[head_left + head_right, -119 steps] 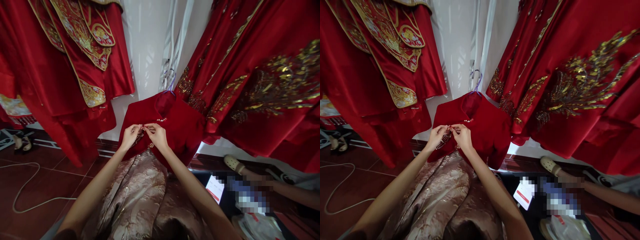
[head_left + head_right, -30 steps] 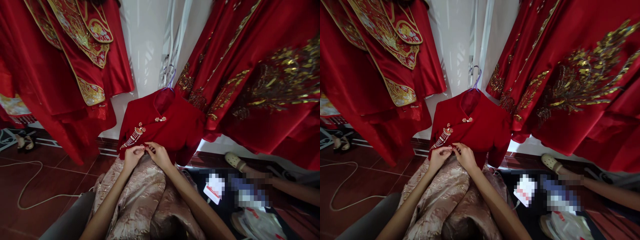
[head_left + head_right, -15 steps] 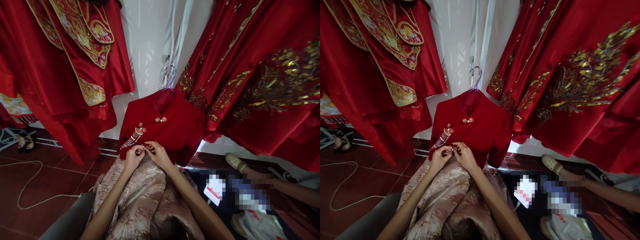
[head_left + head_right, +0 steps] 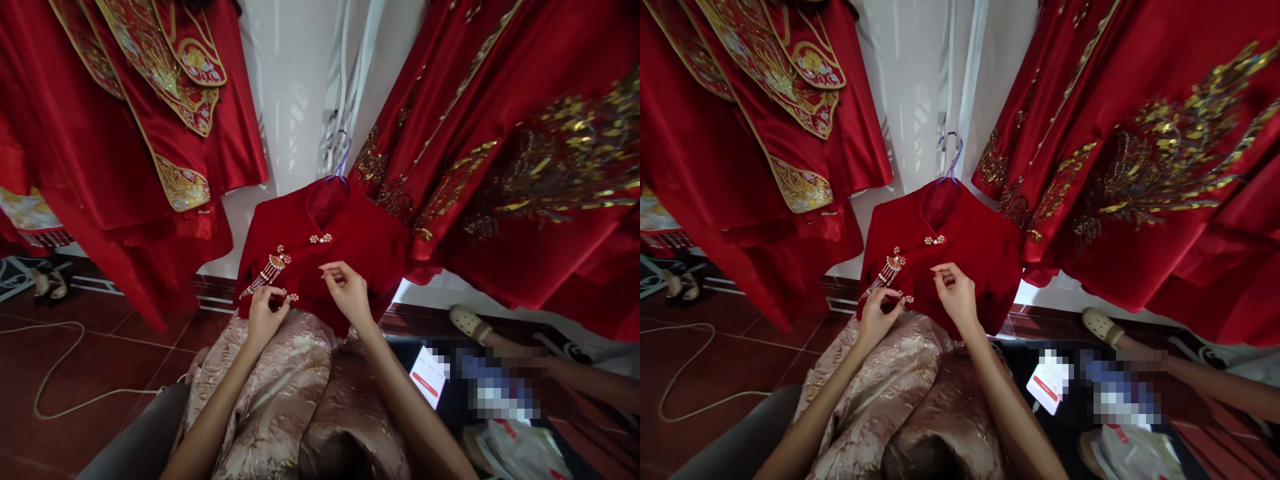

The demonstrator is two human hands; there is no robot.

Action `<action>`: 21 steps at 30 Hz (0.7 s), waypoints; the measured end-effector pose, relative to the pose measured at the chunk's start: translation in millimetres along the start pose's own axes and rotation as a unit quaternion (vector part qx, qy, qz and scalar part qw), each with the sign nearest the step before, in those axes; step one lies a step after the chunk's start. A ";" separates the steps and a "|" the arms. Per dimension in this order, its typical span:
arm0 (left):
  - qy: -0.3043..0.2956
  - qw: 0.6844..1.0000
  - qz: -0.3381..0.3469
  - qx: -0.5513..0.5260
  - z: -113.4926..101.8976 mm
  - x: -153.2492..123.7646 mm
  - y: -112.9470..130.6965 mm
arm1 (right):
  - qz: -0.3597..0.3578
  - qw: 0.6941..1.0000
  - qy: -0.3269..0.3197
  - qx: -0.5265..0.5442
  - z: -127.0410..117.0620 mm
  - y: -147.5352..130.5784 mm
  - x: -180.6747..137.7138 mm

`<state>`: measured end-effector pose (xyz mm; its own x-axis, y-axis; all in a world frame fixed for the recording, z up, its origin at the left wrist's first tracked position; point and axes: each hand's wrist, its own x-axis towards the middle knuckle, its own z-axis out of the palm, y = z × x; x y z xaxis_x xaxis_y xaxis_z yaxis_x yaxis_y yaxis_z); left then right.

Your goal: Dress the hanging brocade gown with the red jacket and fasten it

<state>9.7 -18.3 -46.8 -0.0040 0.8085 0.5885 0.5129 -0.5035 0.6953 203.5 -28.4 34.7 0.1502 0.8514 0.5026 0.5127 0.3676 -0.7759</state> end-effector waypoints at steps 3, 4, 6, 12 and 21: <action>-0.040 0.999 0.012 0.008 1.8 -2.1 1.1 | 0.005 0.998 -0.064 -0.009 10.2 4.6 -3.7; -0.046 0.999 0.014 0.012 1.9 -2.3 0.5 | 0.010 0.996 -0.090 -0.008 14.5 7.2 -5.3; -0.052 0.998 0.016 0.014 1.5 -2.3 -1.0 | 0.026 0.990 -0.140 0.001 23.4 13.2 -9.0; -0.042 0.999 -0.007 -0.023 0.5 -0.7 -0.9 | 0.056 0.978 -0.198 0.046 44.2 29.4 -18.0; -0.073 0.986 -0.086 -0.125 5.1 -0.6 -7.2 | 0.053 0.978 -0.188 0.067 50.1 37.6 -18.3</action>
<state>10.3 -13.6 -54.2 0.0594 0.9145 0.4003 0.2884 -0.3996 0.8701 177.7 -11.4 -22.7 -0.1380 0.9554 0.2612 0.3918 0.2949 -0.8715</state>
